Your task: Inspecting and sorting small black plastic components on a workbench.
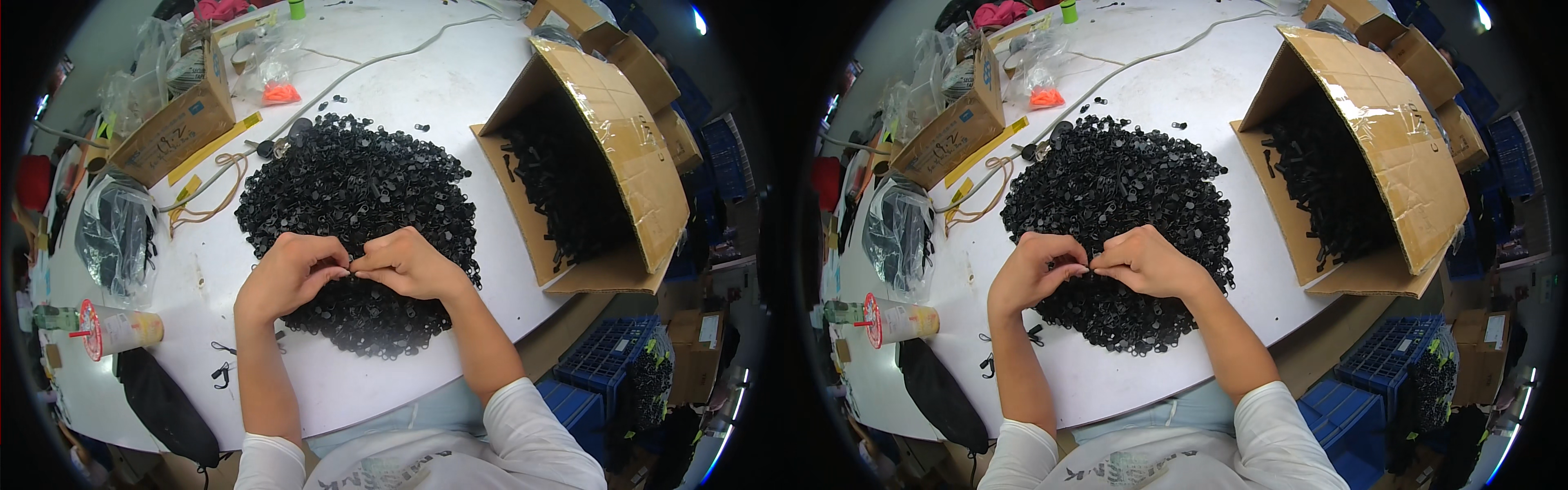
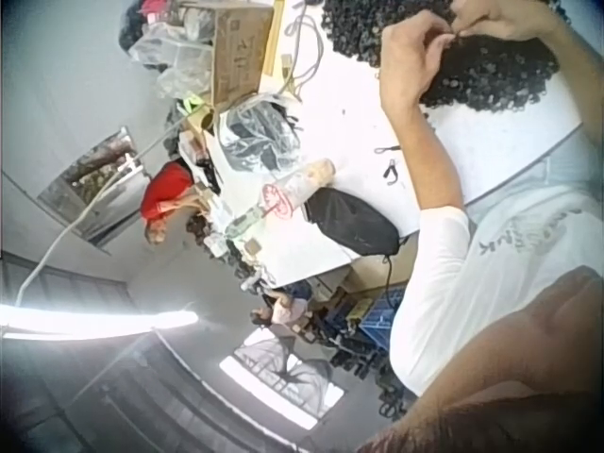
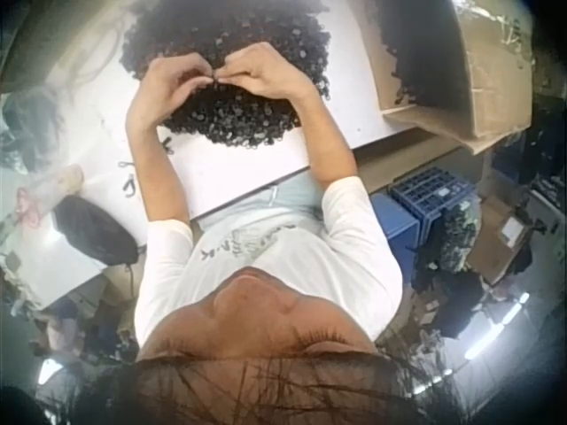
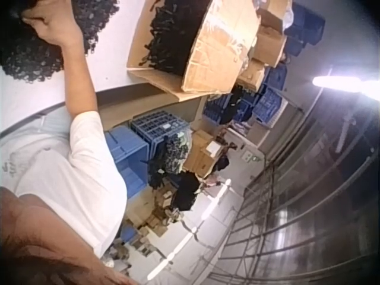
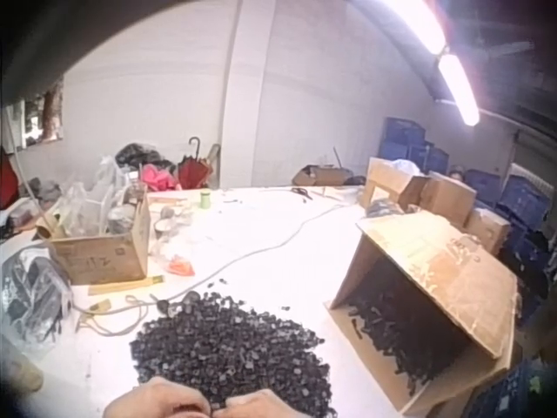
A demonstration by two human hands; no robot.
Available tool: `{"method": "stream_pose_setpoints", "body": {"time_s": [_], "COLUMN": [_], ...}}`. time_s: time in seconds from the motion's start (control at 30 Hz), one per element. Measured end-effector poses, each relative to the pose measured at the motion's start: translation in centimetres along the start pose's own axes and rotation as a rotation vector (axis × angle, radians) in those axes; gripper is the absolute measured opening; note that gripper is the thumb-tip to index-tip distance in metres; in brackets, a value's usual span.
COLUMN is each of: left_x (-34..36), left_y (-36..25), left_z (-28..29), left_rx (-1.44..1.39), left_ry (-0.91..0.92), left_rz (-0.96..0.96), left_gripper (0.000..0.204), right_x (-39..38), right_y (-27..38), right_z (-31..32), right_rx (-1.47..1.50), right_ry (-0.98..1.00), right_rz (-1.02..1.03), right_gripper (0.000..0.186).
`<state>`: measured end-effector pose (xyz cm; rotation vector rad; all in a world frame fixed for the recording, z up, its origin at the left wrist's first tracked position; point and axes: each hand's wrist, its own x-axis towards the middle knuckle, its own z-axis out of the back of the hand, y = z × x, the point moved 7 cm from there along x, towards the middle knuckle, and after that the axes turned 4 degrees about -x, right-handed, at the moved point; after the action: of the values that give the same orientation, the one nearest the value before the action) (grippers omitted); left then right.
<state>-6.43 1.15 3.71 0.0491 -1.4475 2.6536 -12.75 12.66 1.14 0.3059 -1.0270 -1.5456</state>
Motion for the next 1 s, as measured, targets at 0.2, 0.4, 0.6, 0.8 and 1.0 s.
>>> {"method": "stream_pose_setpoints", "body": {"time_s": [0.2,0.4,0.6,0.8,1.0], "left_x": [-0.2,0.1,0.9,1.8,1.1], "left_y": [-1.9,-2.3,2.4,4.2,4.6], "left_z": [-0.3,-0.3,-1.1,-4.0,-3.8], "left_rx": [-0.080,0.046,-0.276,-0.711,-0.688], "left_ry": [0.036,-0.082,-0.199,-0.090,0.020], "left_rz": [-0.081,-0.203,0.131,0.186,0.270], "left_gripper": [0.015,0.018,0.015,0.034,0.028], "right_x": [-0.2,0.0,-0.3,-0.5,-0.3], "right_y": [-0.7,-0.2,-1.0,1.0,0.9], "right_z": [-0.7,-0.4,1.2,1.4,0.7], "right_rx": [0.283,0.342,0.191,-0.394,-0.453], "right_ry": [0.136,0.060,-0.248,-0.416,-0.328], "right_rz": [-0.049,-0.097,-0.105,0.147,0.156], "right_gripper": [0.013,0.018,0.014,0.014,0.019]}}
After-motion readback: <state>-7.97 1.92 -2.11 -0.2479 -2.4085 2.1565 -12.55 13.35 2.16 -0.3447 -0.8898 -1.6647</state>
